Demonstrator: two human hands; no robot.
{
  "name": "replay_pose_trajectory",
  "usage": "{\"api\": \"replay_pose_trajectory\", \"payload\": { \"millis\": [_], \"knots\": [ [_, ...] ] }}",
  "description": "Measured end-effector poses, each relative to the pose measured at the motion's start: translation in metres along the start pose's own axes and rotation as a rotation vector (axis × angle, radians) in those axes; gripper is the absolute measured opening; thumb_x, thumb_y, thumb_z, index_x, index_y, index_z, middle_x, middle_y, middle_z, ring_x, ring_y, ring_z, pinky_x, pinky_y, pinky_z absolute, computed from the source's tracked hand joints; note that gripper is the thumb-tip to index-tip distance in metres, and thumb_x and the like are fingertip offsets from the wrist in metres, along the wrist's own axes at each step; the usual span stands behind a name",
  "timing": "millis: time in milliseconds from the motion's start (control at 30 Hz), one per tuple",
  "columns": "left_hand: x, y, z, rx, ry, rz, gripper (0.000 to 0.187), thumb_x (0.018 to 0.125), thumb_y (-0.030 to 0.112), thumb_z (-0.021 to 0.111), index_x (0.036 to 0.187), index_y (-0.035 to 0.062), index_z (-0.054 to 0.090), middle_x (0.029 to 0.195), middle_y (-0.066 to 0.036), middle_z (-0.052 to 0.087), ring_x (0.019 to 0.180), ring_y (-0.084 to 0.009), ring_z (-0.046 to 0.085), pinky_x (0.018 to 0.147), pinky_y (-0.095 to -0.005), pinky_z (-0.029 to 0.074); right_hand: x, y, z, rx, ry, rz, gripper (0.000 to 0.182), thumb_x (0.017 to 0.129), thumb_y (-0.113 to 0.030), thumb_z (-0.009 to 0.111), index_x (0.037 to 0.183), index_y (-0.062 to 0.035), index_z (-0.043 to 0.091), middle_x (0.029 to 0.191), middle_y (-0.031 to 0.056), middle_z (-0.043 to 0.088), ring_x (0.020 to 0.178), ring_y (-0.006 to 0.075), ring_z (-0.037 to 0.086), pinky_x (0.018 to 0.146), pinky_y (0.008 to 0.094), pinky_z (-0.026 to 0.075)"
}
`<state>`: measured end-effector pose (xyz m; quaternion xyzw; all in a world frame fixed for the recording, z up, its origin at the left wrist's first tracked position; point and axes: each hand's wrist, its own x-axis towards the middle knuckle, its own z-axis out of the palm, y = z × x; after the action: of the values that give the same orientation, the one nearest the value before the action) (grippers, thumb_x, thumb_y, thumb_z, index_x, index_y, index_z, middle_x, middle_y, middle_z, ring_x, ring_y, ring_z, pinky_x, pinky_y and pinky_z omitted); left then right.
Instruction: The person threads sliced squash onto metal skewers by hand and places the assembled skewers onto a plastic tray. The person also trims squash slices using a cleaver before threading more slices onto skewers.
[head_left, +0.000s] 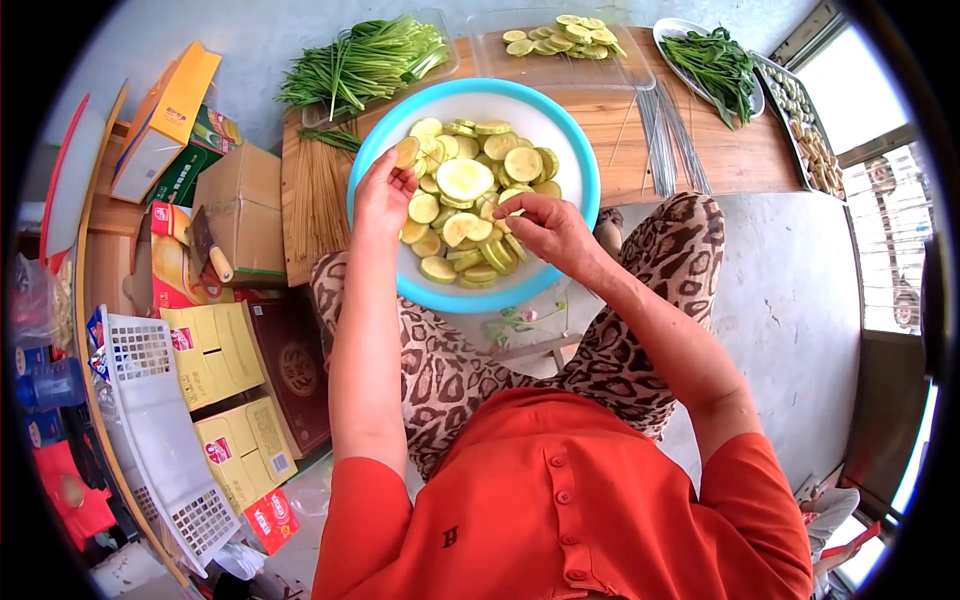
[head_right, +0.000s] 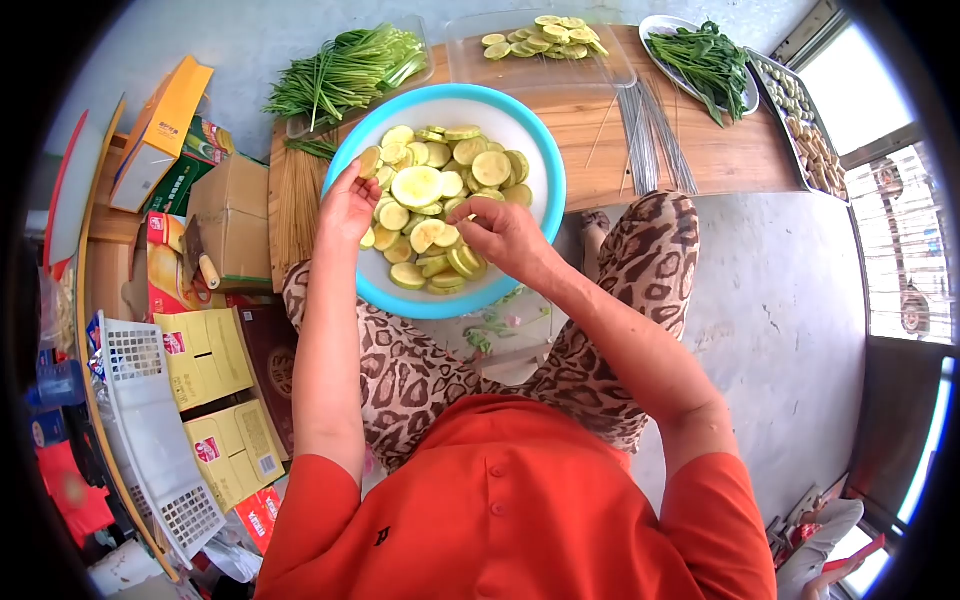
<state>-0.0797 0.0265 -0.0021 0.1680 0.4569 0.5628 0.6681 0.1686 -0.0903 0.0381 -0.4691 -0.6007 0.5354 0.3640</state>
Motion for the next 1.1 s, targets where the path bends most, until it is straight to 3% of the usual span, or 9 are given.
{"api": "replay_pose_trajectory", "payload": {
  "millis": [133,200,933,1100],
  "knots": [
    [0.0,0.0,0.0,0.026,0.007,-0.001,0.018,0.087,0.018,0.064,0.101,0.0081,0.058,0.088,-0.005,0.057,0.072,-0.016,0.053,0.061,-0.0274,0.048,0.001,-0.001,0.001,0.008,-0.01,0.01,0.016,0.092,-0.011,0.053,0.101,-0.0033,0.063,0.059,-0.0073,0.043,0.053,0.0016,0.034,0.046,0.0202,0.028],
    [0.002,0.0,-0.001,0.018,-0.025,0.004,0.017,0.088,0.017,0.063,0.101,0.008,0.058,0.088,-0.004,0.057,0.07,-0.0153,0.052,0.058,-0.0268,0.046,0.0,-0.005,0.002,-0.003,0.008,0.026,0.015,0.088,-0.01,0.054,0.097,-0.0021,0.063,0.054,-0.0034,0.044,0.052,0.0044,0.038,0.047,0.0241,0.032],
    [-0.003,0.001,0.007,0.059,0.051,0.138,0.014,0.086,0.014,0.065,0.096,0.0044,0.063,0.078,-0.003,0.06,0.057,-0.0123,0.052,0.049,-0.0231,0.044,-0.003,-0.002,0.003,-0.127,0.021,-0.005,0.014,0.087,-0.011,0.055,0.096,-0.0032,0.063,0.053,-0.0005,0.044,0.051,0.0068,0.039,0.047,0.0256,0.034],
    [-0.005,0.0,0.009,0.122,0.086,0.179,0.014,0.084,0.011,0.067,0.095,0.0025,0.065,0.075,-0.003,0.06,0.056,-0.011,0.05,0.048,-0.0221,0.043,-0.006,-0.01,0.004,-0.274,0.07,-0.091,0.014,0.085,-0.01,0.057,0.095,-0.0032,0.063,0.053,0.0075,0.05,0.048,0.0148,0.049,0.049,0.0304,0.04]
  ]
}}
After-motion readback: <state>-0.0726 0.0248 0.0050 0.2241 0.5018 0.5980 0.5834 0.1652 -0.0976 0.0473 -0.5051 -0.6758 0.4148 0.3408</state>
